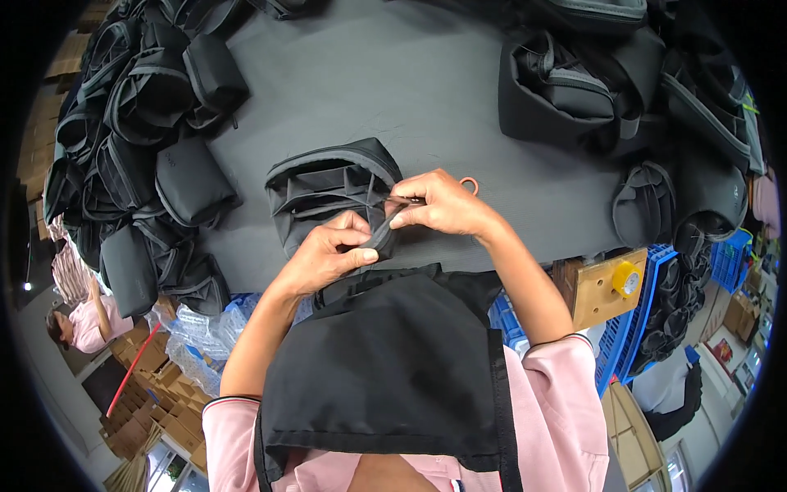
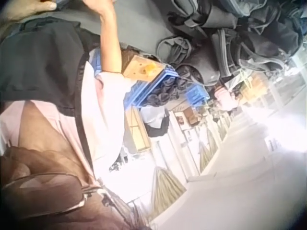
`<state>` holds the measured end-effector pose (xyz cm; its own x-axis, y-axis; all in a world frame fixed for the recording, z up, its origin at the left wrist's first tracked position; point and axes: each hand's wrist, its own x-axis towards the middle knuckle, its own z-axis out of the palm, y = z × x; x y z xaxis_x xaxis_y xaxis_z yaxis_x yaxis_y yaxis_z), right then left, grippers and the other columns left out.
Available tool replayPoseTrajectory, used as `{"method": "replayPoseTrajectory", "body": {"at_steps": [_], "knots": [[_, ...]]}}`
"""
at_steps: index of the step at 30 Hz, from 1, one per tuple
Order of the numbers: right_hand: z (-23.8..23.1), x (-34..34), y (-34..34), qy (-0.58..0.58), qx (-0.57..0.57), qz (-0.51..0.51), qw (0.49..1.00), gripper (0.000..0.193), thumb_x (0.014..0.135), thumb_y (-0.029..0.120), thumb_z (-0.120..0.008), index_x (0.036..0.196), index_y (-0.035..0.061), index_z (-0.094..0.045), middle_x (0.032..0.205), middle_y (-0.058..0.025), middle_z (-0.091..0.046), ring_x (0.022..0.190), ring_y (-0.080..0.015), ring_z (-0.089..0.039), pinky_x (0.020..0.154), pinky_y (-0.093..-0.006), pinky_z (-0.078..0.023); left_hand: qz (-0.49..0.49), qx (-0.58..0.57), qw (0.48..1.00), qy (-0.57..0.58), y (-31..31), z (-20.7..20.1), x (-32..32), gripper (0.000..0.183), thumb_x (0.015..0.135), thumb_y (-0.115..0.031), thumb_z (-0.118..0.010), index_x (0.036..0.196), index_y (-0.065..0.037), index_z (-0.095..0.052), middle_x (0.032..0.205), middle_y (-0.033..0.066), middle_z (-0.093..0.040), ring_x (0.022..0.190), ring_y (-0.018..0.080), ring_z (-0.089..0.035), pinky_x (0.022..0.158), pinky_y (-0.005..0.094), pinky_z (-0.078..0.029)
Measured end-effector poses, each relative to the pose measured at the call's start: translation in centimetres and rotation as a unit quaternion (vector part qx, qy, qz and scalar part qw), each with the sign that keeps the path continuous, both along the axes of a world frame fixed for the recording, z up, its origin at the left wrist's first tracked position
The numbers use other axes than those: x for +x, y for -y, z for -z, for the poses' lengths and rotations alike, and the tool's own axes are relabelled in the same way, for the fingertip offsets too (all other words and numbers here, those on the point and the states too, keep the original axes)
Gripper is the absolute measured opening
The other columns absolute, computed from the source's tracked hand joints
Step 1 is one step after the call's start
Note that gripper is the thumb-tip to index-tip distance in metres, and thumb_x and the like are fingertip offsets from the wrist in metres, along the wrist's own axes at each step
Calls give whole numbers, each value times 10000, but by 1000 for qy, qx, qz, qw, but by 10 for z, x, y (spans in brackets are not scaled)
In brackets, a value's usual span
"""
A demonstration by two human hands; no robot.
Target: Cutting loose threads and inspecting black soft-shell carry bags in a factory assembly setting.
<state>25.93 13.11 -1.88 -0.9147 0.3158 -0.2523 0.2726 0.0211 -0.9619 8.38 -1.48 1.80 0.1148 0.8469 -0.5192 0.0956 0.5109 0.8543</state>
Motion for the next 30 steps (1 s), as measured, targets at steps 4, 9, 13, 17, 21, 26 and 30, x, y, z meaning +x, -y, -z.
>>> {"method": "replayPoseTrajectory", "body": {"at_steps": [4, 9, 13, 17, 21, 26, 30], "knots": [[-3, -1, 49, -38, 56, 280, 957, 277, 762, 51, -650, 1034, 21, -603, 901, -63, -605, 769, -119, -550, 692, -263, -438, -171, -103, 959, 202, -3, 1, 10, 219, 779, -59, -705, 972, -8, -616, 861, -28, -548, 770, 58, -526, 713, 213, -453], [-28, 15, 73, 14, 226, 327, 917, 330, 743, 94, -687, 1055, 74, -579, 845, -65, -555, 627, -176, -577, 572, -295, -465, -205, -63, 954, 211, -4, 10, 11, 219, 761, -19, -712, 907, -37, -550, 848, -17, -567, 777, 50, -551, 734, 206, -472], [-32, 17, 70, -10, 250, 287, 925, 287, 698, 95, -713, 967, 76, -614, 812, -50, -554, 568, -169, -545, 532, -295, -441, -202, -63, 952, 223, -6, 7, 9, 221, 764, -23, -711, 914, -33, -549, 852, -12, -567, 777, 50, -549, 729, 201, -467], [-28, 12, 67, -44, 330, 273, 903, 228, 674, 78, -714, 888, 68, -636, 737, -46, -547, 575, -203, -543, 539, -305, -437, -195, -60, 955, 213, -8, 6, 9, 219, 763, -26, -712, 911, -34, -552, 853, -12, -570, 779, 51, -549, 735, 202, -469], [-29, 13, 63, -58, 392, 253, 883, 225, 659, 61, -718, 871, 65, -641, 717, -45, -553, 589, -214, -551, 547, -305, -438, -186, -64, 957, 215, -6, 7, 9, 217, 760, -31, -717, 905, -39, -555, 854, -13, -570, 775, 50, -548, 736, 200, -468], [-32, 15, 69, -73, 344, 307, 884, 265, 633, 28, -732, 884, 42, -648, 728, -75, -579, 609, -224, -566, 553, -303, -469, -206, -49, 954, 214, -7, 6, 11, 224, 753, -29, -723, 901, -35, -554, 846, -9, -575, 769, 51, -550, 730, 198, -469], [-35, 7, 63, -57, 332, 266, 903, 252, 640, 24, -729, 879, 35, -647, 729, -82, -582, 611, -218, -570, 552, -306, -469, -214, -47, 948, 231, -9, 6, 9, 228, 749, -26, -726, 893, -30, -550, 844, 0, -578, 760, 53, -553, 721, 197, -475]]}}
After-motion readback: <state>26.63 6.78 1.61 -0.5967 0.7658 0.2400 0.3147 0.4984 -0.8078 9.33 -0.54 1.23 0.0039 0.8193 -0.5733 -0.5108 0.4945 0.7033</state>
